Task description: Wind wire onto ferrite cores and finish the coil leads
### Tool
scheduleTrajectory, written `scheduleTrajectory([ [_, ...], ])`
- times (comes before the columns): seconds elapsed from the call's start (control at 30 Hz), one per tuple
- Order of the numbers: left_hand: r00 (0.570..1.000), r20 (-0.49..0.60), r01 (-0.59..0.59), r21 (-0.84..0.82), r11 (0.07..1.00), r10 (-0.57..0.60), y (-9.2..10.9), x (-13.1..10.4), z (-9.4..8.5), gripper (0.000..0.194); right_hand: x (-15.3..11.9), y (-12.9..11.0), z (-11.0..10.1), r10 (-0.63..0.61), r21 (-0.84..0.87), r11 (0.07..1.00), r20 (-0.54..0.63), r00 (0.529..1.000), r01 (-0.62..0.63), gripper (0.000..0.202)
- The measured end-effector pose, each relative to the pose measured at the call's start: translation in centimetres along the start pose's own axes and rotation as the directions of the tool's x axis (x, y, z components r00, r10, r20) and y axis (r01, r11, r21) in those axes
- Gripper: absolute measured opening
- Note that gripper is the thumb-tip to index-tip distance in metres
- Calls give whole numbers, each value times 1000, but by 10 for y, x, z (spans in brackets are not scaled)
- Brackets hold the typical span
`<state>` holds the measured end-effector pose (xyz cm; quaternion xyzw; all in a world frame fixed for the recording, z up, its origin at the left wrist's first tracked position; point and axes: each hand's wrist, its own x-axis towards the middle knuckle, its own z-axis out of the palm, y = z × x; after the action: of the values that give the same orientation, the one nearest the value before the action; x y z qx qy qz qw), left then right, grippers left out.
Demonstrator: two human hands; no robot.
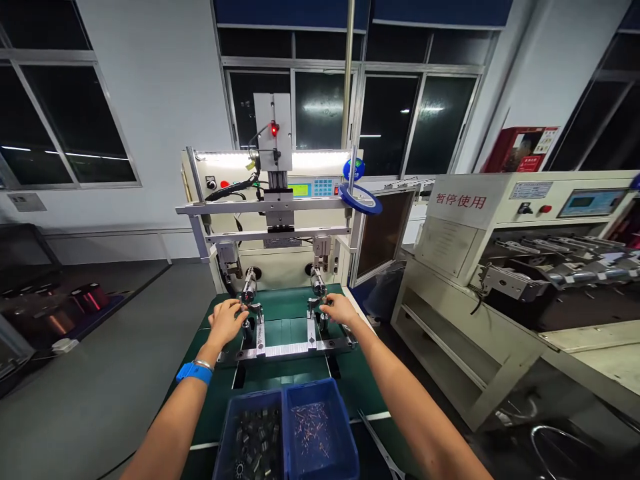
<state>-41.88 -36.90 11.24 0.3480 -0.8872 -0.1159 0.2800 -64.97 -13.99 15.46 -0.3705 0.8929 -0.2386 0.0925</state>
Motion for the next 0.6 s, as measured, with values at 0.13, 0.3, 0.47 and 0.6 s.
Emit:
scheduleTrajectory([
  [0.13,999,-12,36,-9,999,-36,-12,3,6,22,1,9,17,12,108,994,-4,1000,-11,27],
  [0.3,997,-31,71,-19,997,-71,-24,5,14,24,6,19,32,41,160,987,-73,996,-29,27],
  [0.47,995,-23,100,-15,995,-100,-16,-1,15,30,3,14,33,49,226,974,-89,995,-28,27],
  [0.6,995,6,104,-6,995,-104,1,-6,1,32,-20,4,15,12,300,954,-72,997,10,32],
])
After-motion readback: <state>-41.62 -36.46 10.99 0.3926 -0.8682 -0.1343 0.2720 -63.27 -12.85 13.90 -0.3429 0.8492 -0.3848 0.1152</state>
